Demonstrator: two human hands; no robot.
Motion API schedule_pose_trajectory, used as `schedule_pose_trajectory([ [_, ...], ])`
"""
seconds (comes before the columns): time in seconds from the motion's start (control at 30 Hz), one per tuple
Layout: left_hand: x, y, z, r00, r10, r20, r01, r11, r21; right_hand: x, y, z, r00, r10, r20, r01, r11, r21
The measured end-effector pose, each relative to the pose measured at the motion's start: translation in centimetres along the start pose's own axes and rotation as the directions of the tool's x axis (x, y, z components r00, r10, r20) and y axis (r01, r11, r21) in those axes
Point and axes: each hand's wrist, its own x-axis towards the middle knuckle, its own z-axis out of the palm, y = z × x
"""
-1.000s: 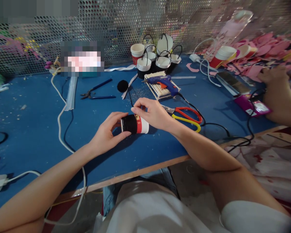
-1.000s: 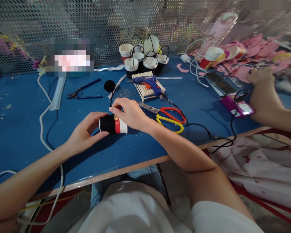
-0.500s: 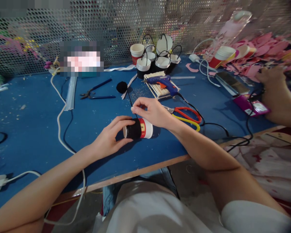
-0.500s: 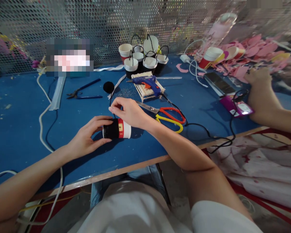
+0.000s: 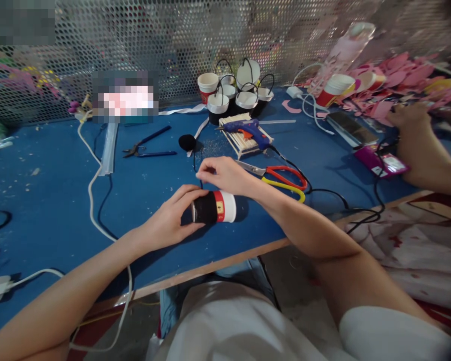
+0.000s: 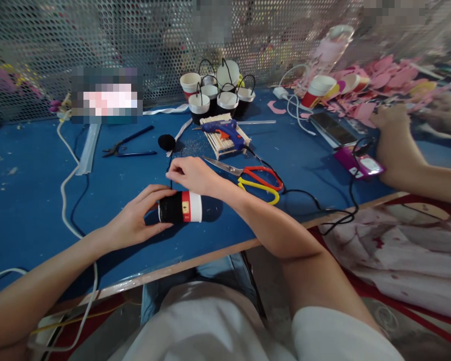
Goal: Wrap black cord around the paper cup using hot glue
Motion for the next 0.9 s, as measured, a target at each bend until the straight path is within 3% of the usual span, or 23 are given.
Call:
schedule_pose_trajectory([
  [0.13, 0.0, -0.4, -0.1, 0.996, -0.093, -0.009, 0.092, 0.989, -0.113, 0.1, 0.2, -2.8, 0.963, 0.043, -0.266, -0.074, 0.992, -0.106],
  [0.2, 0.1, -0.7, 0.0, 0.990, -0.139, -0.028, 0.133, 0.979, -0.157, 0.4, 0.6, -5.0, 0.905, -0.007, -0.426, -0.102, 0.967, -0.233],
  [0.27, 0.1, -1.0, 0.0, 0.983, -0.178, -0.046, 0.168, 0.970, -0.176, 0.8, 1.7, -7.1, 0.853, -0.030, -0.520, -0.221, 0.884, -0.413],
  [0.37, 0.2, -1.2, -0.1, 0.978, -0.204, -0.037, 0.194, 0.965, -0.177, 1.5, 4.1, -9.2, 0.860, 0.094, -0.501, -0.416, 0.698, -0.583],
  [0.47, 0.2, -1.0, -0.1, 0.982, -0.189, -0.032, 0.181, 0.970, -0.160, 2.1, 6.4, -9.7, 0.870, 0.308, -0.385, -0.491, 0.613, -0.619],
  [0.53, 0.1, -0.9, -0.1, 0.983, -0.177, -0.042, 0.167, 0.970, -0.178, 2.2, 7.3, -9.4, 0.860, 0.355, -0.367, -0.511, 0.608, -0.607],
  [0.73, 0.2, -1.0, 0.2, 0.977, -0.205, -0.056, 0.182, 0.945, -0.272, 1.8, 8.2, -8.6, 0.841, 0.319, -0.436, -0.528, 0.656, -0.539],
  [0.9, 0.2, -1.2, 0.2, 0.978, -0.187, -0.091, 0.159, 0.955, -0.250, 1.1, 7.6, -8.8, 0.759, 0.282, -0.587, -0.539, 0.778, -0.323],
])
